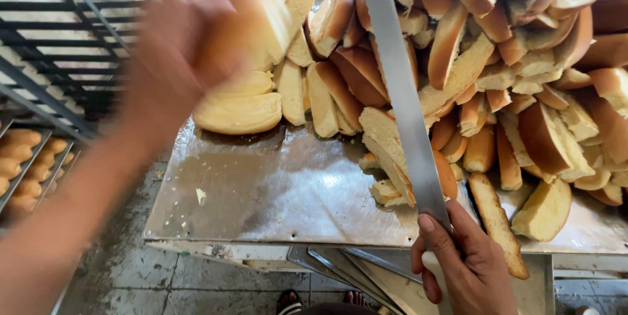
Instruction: The person slices multiple long bread rolls in half lengthwise using a long serrated knife on a metal table. The person handles the rolls one at a time, cutting each and placing the halves into a growing pile.
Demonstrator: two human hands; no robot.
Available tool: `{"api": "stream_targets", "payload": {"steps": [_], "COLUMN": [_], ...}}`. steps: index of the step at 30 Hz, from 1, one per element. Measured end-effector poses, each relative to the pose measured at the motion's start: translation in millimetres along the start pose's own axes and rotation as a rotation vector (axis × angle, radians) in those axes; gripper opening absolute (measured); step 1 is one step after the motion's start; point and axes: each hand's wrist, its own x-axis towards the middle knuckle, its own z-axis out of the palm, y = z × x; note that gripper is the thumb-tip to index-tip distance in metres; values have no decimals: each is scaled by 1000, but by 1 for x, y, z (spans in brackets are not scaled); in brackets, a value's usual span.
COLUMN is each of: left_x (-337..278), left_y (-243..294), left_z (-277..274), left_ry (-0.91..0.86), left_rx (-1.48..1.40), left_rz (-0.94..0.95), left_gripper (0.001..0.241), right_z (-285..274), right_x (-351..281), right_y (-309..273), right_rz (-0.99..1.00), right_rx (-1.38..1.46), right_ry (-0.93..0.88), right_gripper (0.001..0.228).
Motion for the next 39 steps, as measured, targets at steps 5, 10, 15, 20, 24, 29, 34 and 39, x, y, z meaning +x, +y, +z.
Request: {"api": "stream_targets", "payload": {"steps": [5, 10, 15, 20, 24, 29, 34, 39], "left_x": [-74, -136, -124, -112, -122, -132, -133, -122], "left_y": [76, 98, 116, 120, 109, 102, 92, 93], "left_z": [24, 39, 92, 116, 117, 119, 109, 103], "left_ry": [-315, -223, 156, 230, 260, 226, 180, 216], "left_rx": [-22, -110, -83, -3, -40, -67, -136, -177], "left_rz": [158, -563, -1234, -1211, -1127, -1094, -1004, -1056], "left_gripper": [47, 58, 66, 89, 90, 91, 94, 95], "right_z": [-9, -22, -39, -59, -32, 43, 15, -48], "right_x": [-2, -2, 6, 28, 36, 46, 44, 23], "right_y": [8, 19, 16, 7, 8, 19, 46, 84], "right_rz": [133, 28, -254, -191, -161, -184, -174, 16], "right_rx": [-285, -872, -1231, -1512, -1423, -1466, -1473, -1514], "right_ry": [-117, -275, -360, -504, -553, -587, -582, -481], "right_gripper": [19, 23, 25, 25, 29, 25, 33, 37]}}
